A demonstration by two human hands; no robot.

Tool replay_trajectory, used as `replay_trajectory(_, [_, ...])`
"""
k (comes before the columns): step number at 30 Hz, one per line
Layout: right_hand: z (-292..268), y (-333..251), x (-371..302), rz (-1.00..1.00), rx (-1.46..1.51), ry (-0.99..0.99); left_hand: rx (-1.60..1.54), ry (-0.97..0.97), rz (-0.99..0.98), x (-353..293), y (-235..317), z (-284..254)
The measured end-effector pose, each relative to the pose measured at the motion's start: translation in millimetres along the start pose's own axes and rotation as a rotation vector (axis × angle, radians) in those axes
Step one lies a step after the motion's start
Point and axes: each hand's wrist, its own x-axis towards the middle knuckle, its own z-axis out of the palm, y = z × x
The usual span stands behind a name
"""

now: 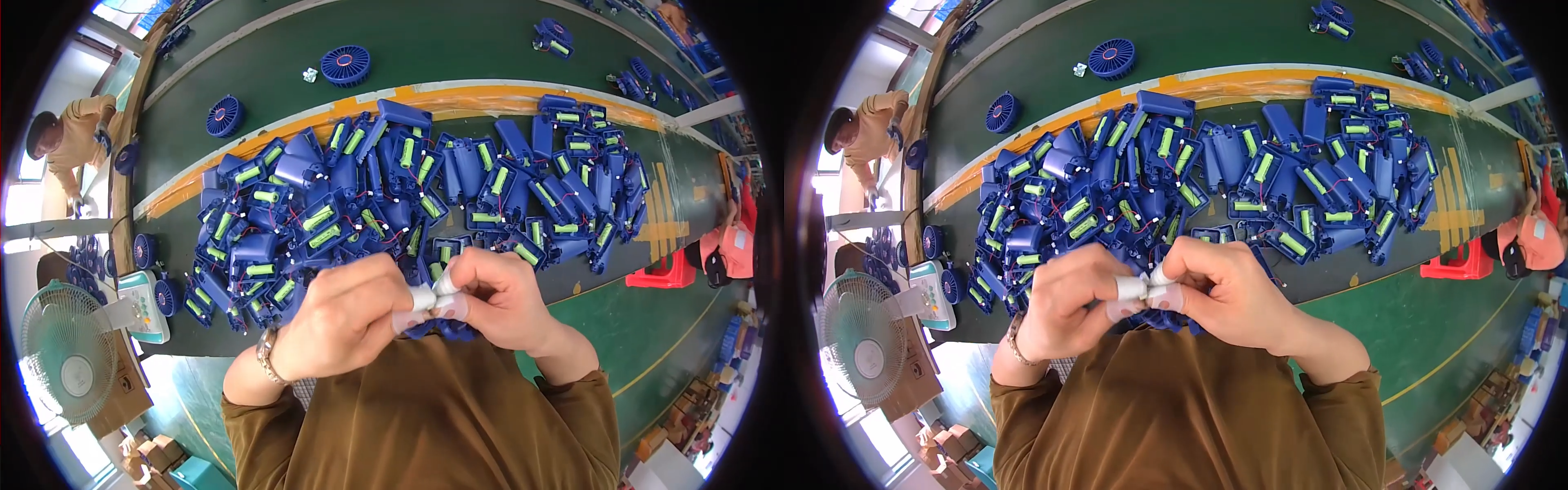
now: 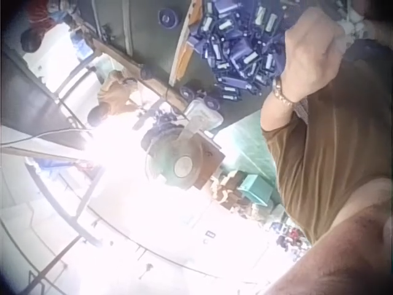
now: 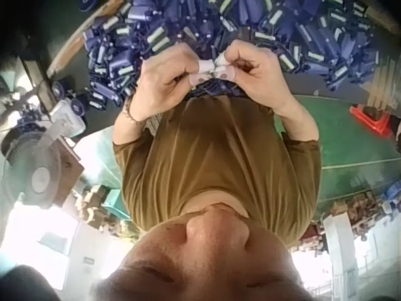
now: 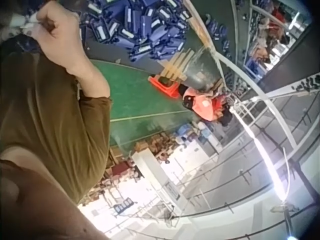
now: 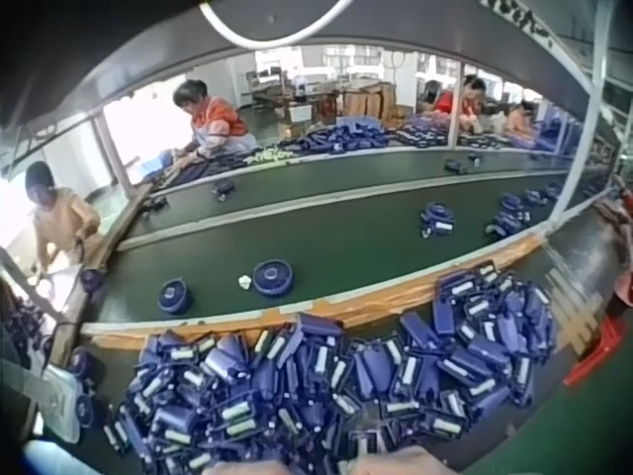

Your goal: The person assembles a handheld fan by hand, inserting a battery and other internal components into a plastic casing.

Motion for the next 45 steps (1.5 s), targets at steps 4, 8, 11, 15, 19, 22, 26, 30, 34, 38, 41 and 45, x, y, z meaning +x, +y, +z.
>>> replay_trajectory(4, [-16.8,12.8,5.2,0.02,-0.064,-0.019,0.012,-0.039,-0.02,22.4,-7.1,2.0])
replay_trajectory(8, [-67.7,1.7,44.9,0.027,-0.159,0.235,-0.141,-0.074,-0.103,127.5,-58.8,-34.2])
replay_trajectory(11, [-122.6,-21.1,112.8,-0.098,-0.253,0.461,0.029,0.301,-0.339,235.4,-187.0,-101.0])
replay_trajectory(15, [-190.8,5.7,238.9,-0.407,-0.651,0.566,0.468,0.426,-0.334,260.8,-340.1,-161.1])
replay_trajectory(19, [-264.0,107.8,333.9,-0.624,-0.967,0.552,0.325,0.337,-0.311,275.6,-354.6,-150.4])
replay_trajectory(22, [-274.5,164.4,352.6,-0.489,-1.065,0.469,0.223,0.325,-0.334,275.1,-356.6,-149.5])
replay_trajectory(26, [-208.5,148.8,291.6,-0.365,-0.947,0.519,0.131,0.402,-0.366,249.7,-349.8,-153.0])
replay_trajectory(30, [-151.8,141.1,152.5,0.138,-0.445,0.387,0.229,0.492,-0.262,191.9,-239.5,-146.6])
replay_trajectory(34, [-75.4,173.5,75.8,0.21,-0.359,0.386,0.196,0.738,-0.105,83.2,-141.8,-151.5])
replay_trajectory(38, [-54.3,164.4,83.2,0.114,-0.504,0.302,0.054,0.835,-0.098,-22.9,-71.1,-135.4])
replay_trajectory(41, [-53.9,160.7,89.6,0.003,-0.558,0.229,-0.204,0.808,-0.076,-69.7,-39.0,-107.1])
replay_trajectory(45, [-54.6,155.3,100.2,-0.136,-0.633,0.119,-0.351,0.762,-0.124,-106.6,-12.4,-72.4])
